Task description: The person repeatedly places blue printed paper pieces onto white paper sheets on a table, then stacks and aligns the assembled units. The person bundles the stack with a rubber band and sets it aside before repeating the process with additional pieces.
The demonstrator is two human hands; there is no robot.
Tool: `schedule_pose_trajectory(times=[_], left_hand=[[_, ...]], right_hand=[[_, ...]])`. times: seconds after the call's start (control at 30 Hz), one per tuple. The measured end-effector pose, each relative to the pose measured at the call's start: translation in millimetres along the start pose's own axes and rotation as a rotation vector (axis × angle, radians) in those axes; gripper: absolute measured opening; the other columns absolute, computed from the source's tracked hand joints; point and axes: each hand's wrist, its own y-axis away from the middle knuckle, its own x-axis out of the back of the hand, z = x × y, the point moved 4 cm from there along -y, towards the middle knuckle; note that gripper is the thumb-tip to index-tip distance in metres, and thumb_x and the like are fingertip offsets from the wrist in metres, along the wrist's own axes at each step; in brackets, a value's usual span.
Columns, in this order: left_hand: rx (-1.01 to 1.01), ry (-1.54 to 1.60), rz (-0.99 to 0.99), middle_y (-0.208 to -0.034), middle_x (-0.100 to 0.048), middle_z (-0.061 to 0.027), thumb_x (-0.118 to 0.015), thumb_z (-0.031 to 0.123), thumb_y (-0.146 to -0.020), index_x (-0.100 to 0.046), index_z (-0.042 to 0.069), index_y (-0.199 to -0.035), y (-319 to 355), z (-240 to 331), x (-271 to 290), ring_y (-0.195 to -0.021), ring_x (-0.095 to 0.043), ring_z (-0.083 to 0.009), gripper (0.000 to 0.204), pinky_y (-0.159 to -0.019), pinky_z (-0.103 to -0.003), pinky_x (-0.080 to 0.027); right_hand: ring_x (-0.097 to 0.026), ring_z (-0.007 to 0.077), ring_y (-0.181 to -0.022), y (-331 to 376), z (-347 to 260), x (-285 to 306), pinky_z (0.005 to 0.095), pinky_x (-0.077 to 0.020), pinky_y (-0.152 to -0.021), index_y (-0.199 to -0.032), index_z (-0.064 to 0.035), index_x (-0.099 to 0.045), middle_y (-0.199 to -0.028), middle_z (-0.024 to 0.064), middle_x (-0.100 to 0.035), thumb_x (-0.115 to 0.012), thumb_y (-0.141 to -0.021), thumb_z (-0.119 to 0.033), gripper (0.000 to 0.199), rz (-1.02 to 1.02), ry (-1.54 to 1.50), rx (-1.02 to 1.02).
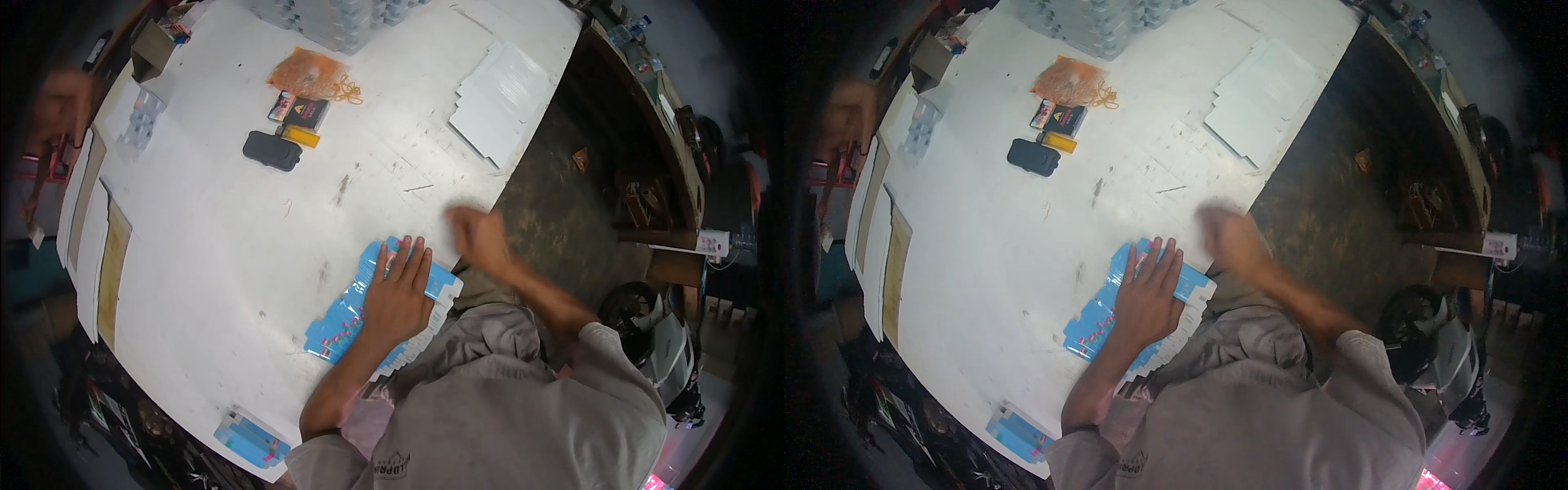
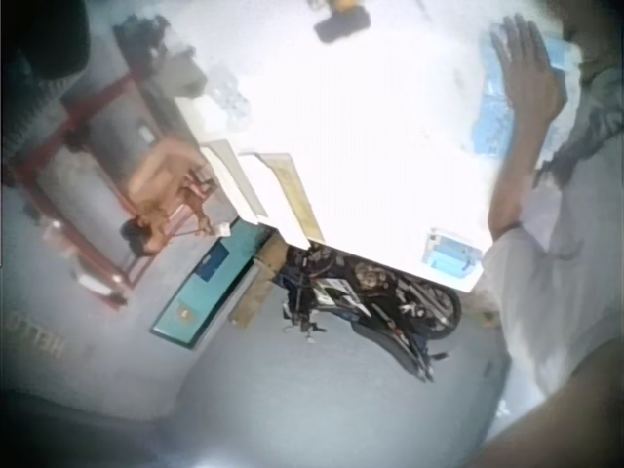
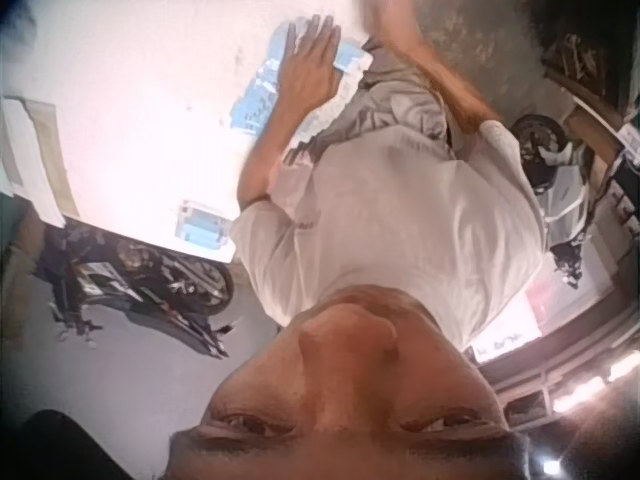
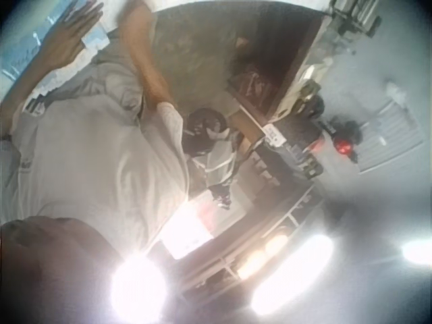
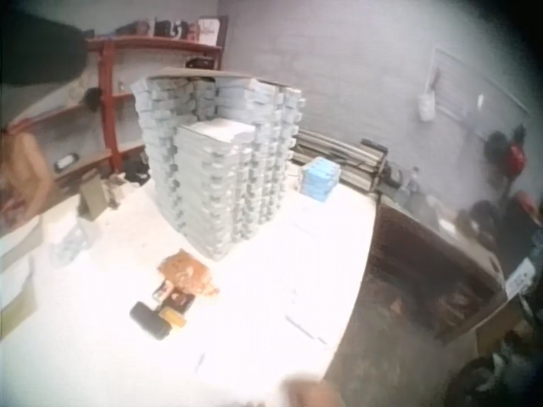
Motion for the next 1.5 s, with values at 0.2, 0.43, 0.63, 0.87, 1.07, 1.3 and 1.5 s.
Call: schedule_pose_trajectory(times=[0.2,0.43,0.63,0.87,1.07,1.3,1.5], left_hand=[[0.052,0.095,0.019,-0.160,-0.045,-0.0269,-0.060,0.031,-0.100,-0.057,-0.005,-0.146,-6.6,-3.3,-7.7,-0.150,-0.041,-0.0433,0.059,-0.125,-0.057,-0.028],[0.114,0.031,0.119,-0.166,-0.038,-0.0252,-0.058,0.027,-0.099,-0.050,0.000,-0.154,-11.4,2.4,-3.1,-0.156,-0.033,-0.0426,0.062,-0.127,-0.057,-0.023],[0.057,-0.057,-0.031,-0.165,-0.037,-0.0261,-0.060,0.037,-0.100,-0.045,-0.008,-0.153,-12.3,-1.2,-7.0,-0.156,-0.031,-0.0442,0.071,-0.126,-0.063,-0.020],[0.231,0.059,-0.094,-0.162,-0.042,-0.0269,-0.060,0.039,-0.099,-0.049,-0.010,-0.149,-20.9,1.9,-8.5,-0.155,-0.032,-0.0443,0.071,-0.126,-0.063,-0.022],[0.106,-0.015,0.077,-0.164,-0.038,-0.0290,-0.062,0.033,-0.098,-0.043,-0.009,-0.153,-25.6,-5.0,-9.5,-0.154,-0.033,-0.0444,0.071,-0.126,-0.062,-0.021],[0.011,0.004,0.052,-0.160,-0.044,-0.0284,-0.064,0.033,-0.097,-0.049,-0.008,-0.150,-31.9,-5.9,-2.8,-0.152,-0.039,-0.0436,0.068,-0.126,-0.058,-0.025],[0.078,0.078,0.081,-0.155,-0.051,-0.0254,-0.065,0.030,-0.096,-0.055,-0.001,-0.148,-23.1,-12.8,-22.8,-0.142,-0.050,-0.0444,0.062,-0.120,-0.056,-0.035]], right_hand=[[-0.065,0.0377,-0.107,-66.0,43.2,53.8,0.0468,-0.0475,-0.100,-0.143,-0.0051,-0.059,-0.116,0.0195,-0.069,-0.064,-0.097,-0.004,0.047,0.388,0.058,0.088],[-0.067,0.0439,-0.096,-0.5,-21.5,7.2,0.0495,-0.0532,-0.084,-0.134,0.0036,-0.062,-0.103,0.0271,-0.067,-0.067,-0.094,-0.008,0.042,0.162,0.016,0.265],[-0.070,0.0430,-0.105,-16.6,-3.9,13.0,0.0531,-0.0543,-0.092,-0.112,0.0014,-0.071,-0.104,0.0235,-0.073,-0.066,-0.088,-0.008,0.026,0.162,0.032,0.099],[-0.066,0.0403,-0.093,-55.0,23.7,44.7,0.0459,-0.0542,-0.085,-0.136,-0.0080,-0.064,-0.116,0.0241,-0.066,-0.063,-0.097,-0.001,0.039,0.311,-0.171,0.020],[-0.064,0.0409,-0.097,-13.4,-29.8,3.3,0.0466,-0.0523,-0.082,-0.131,-0.0027,-0.066,-0.110,0.0224,-0.065,-0.068,-0.098,-0.017,0.036,0.153,0.029,0.262],[-0.066,0.0397,-0.113,-46.6,19.7,29.1,0.0534,-0.0525,-0.090,-0.123,-0.0037,-0.068,-0.117,0.0236,-0.070,-0.065,-0.094,-0.013,0.030,0.379,0.480,0.051],[-0.060,0.0362,-0.107,-55.5,46.5,42.4,0.0508,-0.0444,-0.097,-0.141,-0.0049,-0.061,-0.117,0.0189,-0.064,-0.072,-0.092,-0.013,0.051,0.280,0.111,0.292]])
